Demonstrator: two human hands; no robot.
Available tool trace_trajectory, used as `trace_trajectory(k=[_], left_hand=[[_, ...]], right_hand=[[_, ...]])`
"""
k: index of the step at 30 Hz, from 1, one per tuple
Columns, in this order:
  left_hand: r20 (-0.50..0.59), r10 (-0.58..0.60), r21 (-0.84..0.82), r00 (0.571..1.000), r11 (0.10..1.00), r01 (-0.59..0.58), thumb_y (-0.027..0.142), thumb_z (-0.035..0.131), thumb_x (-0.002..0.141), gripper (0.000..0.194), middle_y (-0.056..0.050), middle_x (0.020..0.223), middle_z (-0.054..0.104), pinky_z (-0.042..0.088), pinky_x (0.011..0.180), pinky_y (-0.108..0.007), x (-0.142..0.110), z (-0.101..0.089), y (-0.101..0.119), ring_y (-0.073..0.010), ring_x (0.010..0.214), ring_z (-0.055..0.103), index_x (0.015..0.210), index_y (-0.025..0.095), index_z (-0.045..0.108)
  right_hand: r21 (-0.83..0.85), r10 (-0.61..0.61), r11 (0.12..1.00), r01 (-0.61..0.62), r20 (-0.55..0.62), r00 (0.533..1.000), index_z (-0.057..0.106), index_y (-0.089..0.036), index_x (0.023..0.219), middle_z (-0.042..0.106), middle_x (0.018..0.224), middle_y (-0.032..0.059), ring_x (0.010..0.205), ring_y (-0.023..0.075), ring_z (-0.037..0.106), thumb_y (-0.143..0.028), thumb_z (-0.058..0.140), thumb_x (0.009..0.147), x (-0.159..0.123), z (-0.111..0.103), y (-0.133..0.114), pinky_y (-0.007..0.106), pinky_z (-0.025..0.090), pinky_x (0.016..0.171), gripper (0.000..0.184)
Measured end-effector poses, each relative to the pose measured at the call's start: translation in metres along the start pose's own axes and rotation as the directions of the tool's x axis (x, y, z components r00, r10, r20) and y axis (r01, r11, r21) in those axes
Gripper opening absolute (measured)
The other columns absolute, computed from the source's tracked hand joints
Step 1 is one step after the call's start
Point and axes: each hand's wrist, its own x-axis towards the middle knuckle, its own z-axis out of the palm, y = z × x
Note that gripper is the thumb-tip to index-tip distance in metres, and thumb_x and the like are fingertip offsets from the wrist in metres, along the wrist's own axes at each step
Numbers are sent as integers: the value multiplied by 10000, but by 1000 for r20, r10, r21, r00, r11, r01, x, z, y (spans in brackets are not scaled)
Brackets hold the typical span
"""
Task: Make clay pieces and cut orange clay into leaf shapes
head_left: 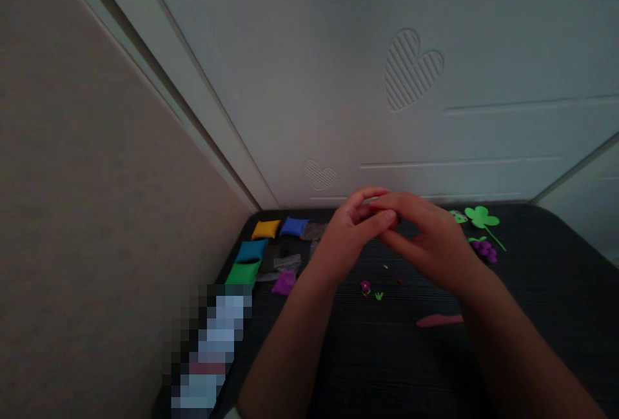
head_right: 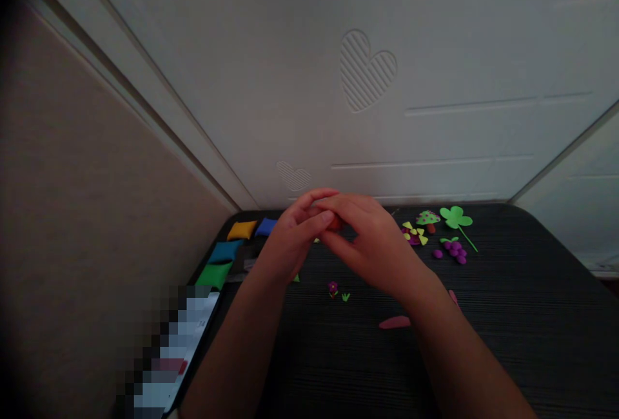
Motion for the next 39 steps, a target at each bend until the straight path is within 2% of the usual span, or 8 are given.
trace_trajectory(k=[3, 7, 11, 20, 26, 32, 39], left_hand=[[-7, -5, 13, 1000, 1000, 5, 237, 680, 747, 341, -1, 860, 686, 448, 791, -269, -1, -1, 2, -122, 796, 625, 1070, 227, 573], [-9, 0, 30, 1000, 1000, 0, 241, 679, 746, 350, -11, 884, 689, 442, 807, -282, 0, -2, 2, -133, 820, 623, 1077, 227, 568], [-13, 17, 31, 1000, 999, -16, 246, 679, 747, 345, -10, 882, 685, 435, 826, -290, 0, -2, 2, -137, 837, 623, 1073, 224, 568], [0, 28, 23, 1000, 999, -28, 247, 659, 770, 335, -7, 856, 681, 428, 834, -286, 0, -6, 3, -129, 824, 622, 1090, 222, 560], [-36, 29, 49, 999, 998, -27, 258, 656, 769, 329, 2, 816, 669, 426, 803, -266, -1, -7, 6, -121, 807, 611, 1086, 222, 574], [-50, 16, 55, 999, 998, -13, 274, 666, 756, 344, 0, 812, 671, 426, 805, -282, -1, -6, 8, -135, 815, 612, 1082, 221, 569], [-48, 36, 56, 998, 998, -33, 281, 660, 763, 334, 1, 809, 668, 423, 806, -275, 0, -6, 6, -130, 811, 608, 1079, 218, 571]], right_hand=[[11, 21, 1000, -21, 26, 999, 600, -197, 1085, 655, 1079, 53, 1018, 173, 586, -182, 566, 824, 0, 0, 0, 341, 453, 893, 264], [13, 0, 1000, 0, 10, 1000, 612, -214, 1053, 665, 1058, 52, 1002, 180, 595, -173, 551, 834, 1, -1, 0, 361, 461, 881, 231], [8, -10, 1000, 10, -13, 1000, 588, -211, 1095, 653, 1096, 63, 1027, 193, 589, -169, 560, 826, 1, 0, 0, 379, 466, 887, 275], [-15, -15, 1000, 15, -9, 1000, 595, -200, 1062, 656, 1075, 46, 1005, 161, 587, -188, 579, 830, 1, -2, 1, 331, 451, 892, 232], [-7, 0, 1000, 0, -25, 1000, 568, -205, 1098, 648, 1078, 63, 1003, 190, 591, -227, 599, 820, 3, 0, 0, 367, 469, 867, 281], [-44, -4, 999, 2, -37, 999, 577, -208, 1060, 654, 1053, 63, 965, 188, 601, -226, 575, 837, 1, 1, 2, 371, 473, 850, 224], [-27, 3, 1000, -4, -34, 999, 572, -200, 1069, 649, 1058, 57, 981, 182, 592, -217, 583, 826, 1, 0, 1, 362, 467, 865, 244]])
